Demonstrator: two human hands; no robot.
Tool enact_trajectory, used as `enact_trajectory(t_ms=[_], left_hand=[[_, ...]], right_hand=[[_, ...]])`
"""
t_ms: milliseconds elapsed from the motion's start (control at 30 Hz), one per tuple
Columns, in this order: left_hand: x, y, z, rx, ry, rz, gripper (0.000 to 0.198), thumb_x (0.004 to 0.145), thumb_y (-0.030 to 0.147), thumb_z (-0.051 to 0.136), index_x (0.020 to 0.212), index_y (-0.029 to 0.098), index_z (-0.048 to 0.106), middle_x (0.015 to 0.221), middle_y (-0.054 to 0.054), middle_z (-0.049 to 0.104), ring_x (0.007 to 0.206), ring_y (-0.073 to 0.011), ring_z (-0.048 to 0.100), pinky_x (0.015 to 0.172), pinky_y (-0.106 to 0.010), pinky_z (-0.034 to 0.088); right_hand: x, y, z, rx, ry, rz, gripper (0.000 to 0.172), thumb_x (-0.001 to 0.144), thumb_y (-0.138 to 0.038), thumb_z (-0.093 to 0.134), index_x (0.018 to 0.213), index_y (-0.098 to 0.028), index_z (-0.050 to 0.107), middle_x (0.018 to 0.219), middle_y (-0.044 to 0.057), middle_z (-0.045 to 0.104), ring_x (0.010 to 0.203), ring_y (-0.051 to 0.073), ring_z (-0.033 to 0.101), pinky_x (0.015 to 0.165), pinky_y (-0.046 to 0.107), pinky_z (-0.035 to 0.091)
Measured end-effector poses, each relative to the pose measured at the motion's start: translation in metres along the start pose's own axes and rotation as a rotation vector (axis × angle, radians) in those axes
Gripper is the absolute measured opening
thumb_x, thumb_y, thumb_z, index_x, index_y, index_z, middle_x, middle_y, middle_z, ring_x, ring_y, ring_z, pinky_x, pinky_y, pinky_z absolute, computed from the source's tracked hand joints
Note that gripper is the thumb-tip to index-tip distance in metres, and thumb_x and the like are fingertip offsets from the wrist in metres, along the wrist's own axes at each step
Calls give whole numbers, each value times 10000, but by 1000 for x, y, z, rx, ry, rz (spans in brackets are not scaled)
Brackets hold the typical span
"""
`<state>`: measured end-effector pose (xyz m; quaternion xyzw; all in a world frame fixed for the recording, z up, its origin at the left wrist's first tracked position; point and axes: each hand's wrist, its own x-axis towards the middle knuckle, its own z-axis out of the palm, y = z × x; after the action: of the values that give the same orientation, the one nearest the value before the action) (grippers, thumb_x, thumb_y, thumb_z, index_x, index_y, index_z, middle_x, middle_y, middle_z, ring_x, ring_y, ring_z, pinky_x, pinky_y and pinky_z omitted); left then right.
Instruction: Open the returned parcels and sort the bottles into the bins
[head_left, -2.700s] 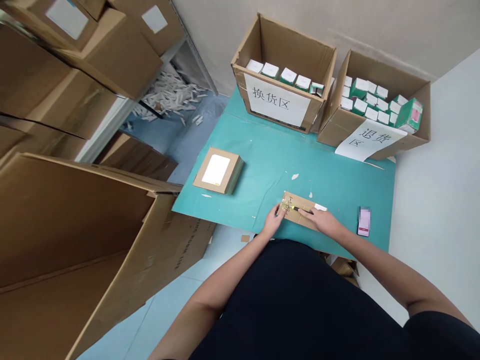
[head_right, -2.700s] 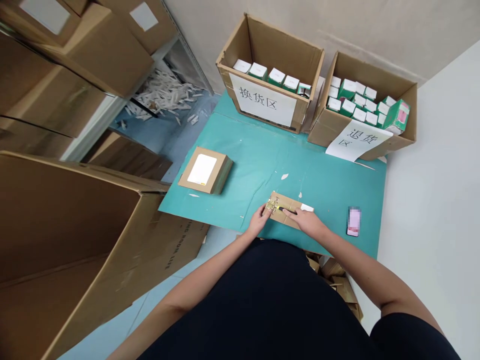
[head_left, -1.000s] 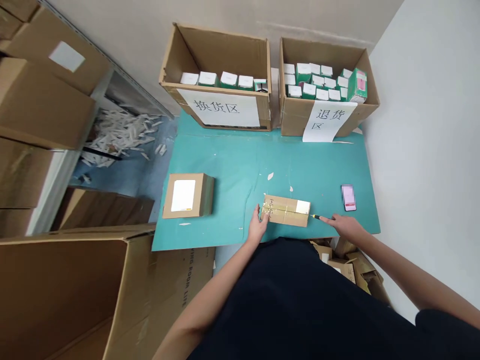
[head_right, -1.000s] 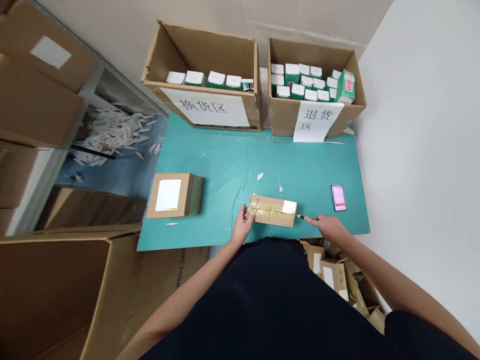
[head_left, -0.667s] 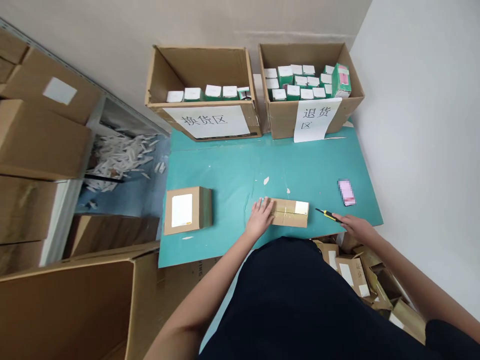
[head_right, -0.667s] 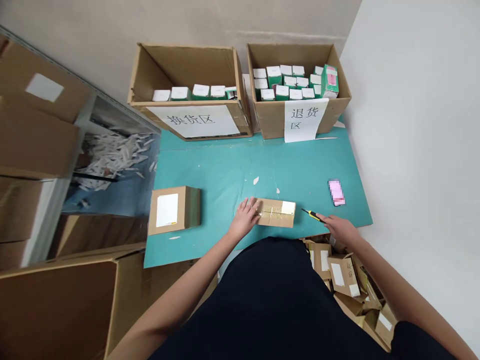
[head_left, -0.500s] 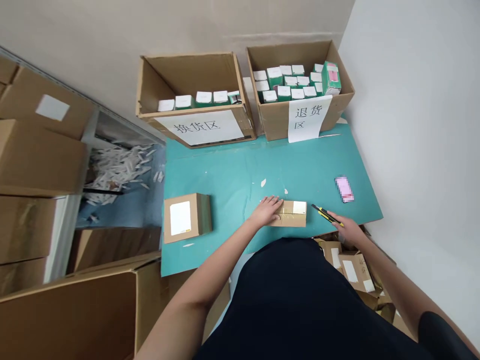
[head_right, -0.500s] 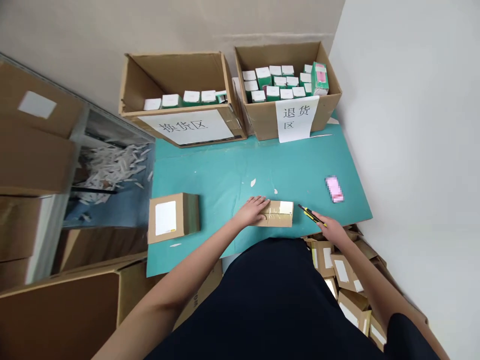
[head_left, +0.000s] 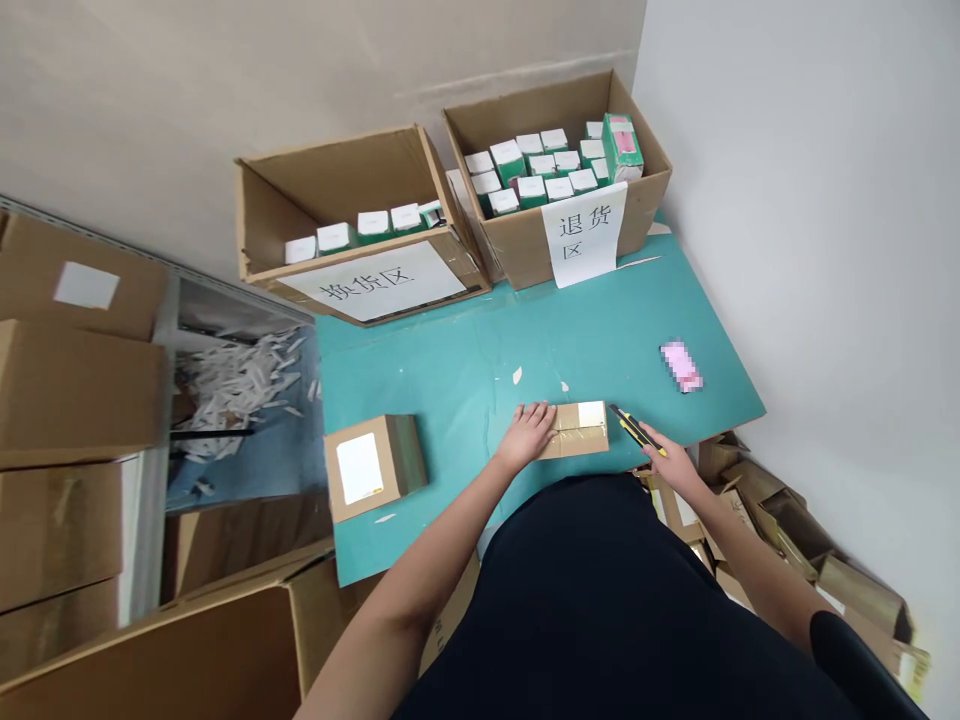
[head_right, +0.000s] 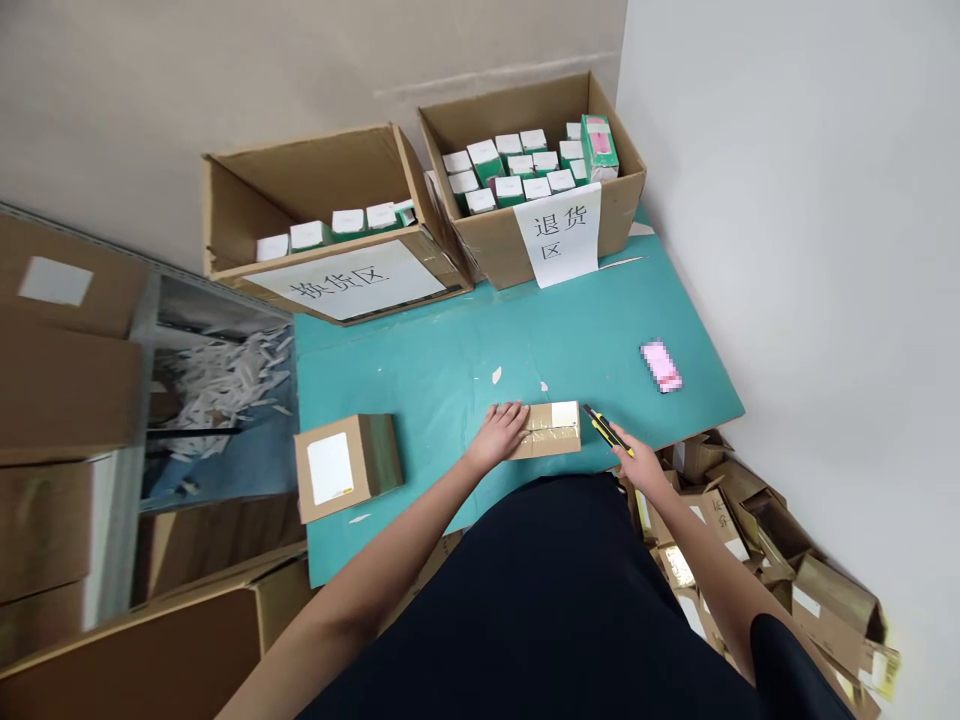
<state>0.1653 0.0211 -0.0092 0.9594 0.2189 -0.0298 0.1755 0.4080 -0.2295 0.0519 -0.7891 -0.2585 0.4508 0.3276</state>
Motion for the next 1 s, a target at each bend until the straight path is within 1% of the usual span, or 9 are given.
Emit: enact_trajectory(t_ms=[67,200,333,433,600,767,867,1000], left_hand=[[-1,0,4,-35,24,-15,485,1002,340,489,1463,192,520,1500,-197,522,1406,-352,463,1202,-582,258],[-2,-1,7,-131,81,-39,459,994,352,517,1434,224,552,1487,-175,544,1417,-333,464,1224,-577,234],[-3,-1,8,-177,106,-47,434,992,362,523,1400,230,588,1471,-174,560,1401,-332,484,1225,-567,236],[-3,-1,8,-154,99,-54,431,1000,361,499,1396,214,590,1471,-178,560,1393,-335,488,1218,-565,239],[-3,-2,6,-135,97,-39,427,1007,353,476,1388,203,593,1457,-183,571,1374,-330,503,1209,-562,249],[-3,-1,4,-128,78,-41,435,1007,355,471,1403,214,581,1457,-173,574,1367,-320,507,1212,-559,247],[-3,0,4,-130,75,-56,441,1010,367,461,1400,205,586,1455,-179,575,1363,-331,509,1201,-562,263],[-3,0,6,-158,95,-74,446,1008,379,463,1412,229,579,1454,-169,577,1371,-329,503,1194,-549,281]], right_hand=[[1,2,1,44,-2,28,566,912,-385,528,1463,-260,556,948,28,737,485,103,561,574,273,546],[5,4,1,134,-58,114,624,899,-444,574,1491,-253,518,900,33,723,469,94,546,467,228,470],[7,1,-1,232,-108,161,687,880,-461,602,1523,-255,470,895,28,715,433,75,512,413,208,422],[6,1,-3,289,-135,170,718,864,-456,617,1534,-255,454,887,20,708,432,69,508,396,197,407],[6,5,2,352,-101,162,741,835,-471,653,1520,-245,479,901,29,713,421,63,511,363,184,382],[11,3,7,367,-98,153,755,852,-499,658,1537,-254,453,916,38,728,455,78,562,374,180,415],[14,2,8,343,-113,163,741,872,-495,645,1546,-267,438,917,35,730,448,73,564,374,172,416],[13,3,8,329,-135,171,686,902,-459,616,1544,-298,436,922,23,725,439,65,548,358,163,397]])
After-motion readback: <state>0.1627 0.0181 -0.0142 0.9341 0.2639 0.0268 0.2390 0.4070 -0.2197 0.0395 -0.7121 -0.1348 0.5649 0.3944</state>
